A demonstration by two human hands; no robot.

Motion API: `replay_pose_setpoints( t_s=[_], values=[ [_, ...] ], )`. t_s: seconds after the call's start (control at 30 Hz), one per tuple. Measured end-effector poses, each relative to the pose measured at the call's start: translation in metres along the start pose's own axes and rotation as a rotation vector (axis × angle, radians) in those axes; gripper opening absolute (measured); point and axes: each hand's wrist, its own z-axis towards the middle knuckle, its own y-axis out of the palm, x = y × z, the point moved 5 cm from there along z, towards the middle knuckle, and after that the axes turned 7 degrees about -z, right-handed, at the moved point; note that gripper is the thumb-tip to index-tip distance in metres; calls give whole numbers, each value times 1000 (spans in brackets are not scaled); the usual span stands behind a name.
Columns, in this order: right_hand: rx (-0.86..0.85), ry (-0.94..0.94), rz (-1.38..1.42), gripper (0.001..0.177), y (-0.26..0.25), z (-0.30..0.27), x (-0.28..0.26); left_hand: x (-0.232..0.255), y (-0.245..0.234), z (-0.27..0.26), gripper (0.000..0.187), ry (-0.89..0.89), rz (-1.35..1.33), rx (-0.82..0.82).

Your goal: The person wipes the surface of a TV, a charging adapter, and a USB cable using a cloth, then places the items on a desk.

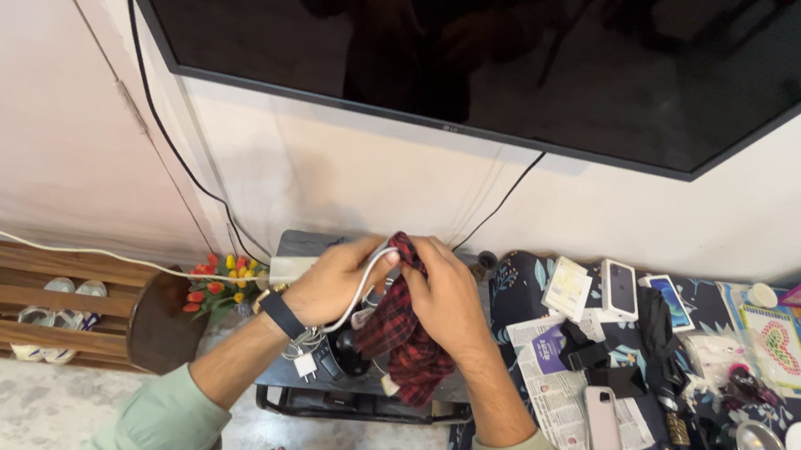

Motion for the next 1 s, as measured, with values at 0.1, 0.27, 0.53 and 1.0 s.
replay_pose_setpoints(
  t_s=[0.1, 0.27, 0.53, 1.0],
  values=[
    [28, -22, -23, 30, -2, 1, -5, 30, -5, -9, 56, 27, 160, 83],
    [20, -23, -48, 32, -5, -1, -7, 61, -8, -18, 46, 77, 383, 193],
    [4, -28, -16, 32, 0, -3, 20, 92, 0, -10, 31, 368, 289, 214],
    [108, 373, 217, 17, -66, -140, 109, 96, 8, 16, 40, 181, 175, 76]
  ],
)
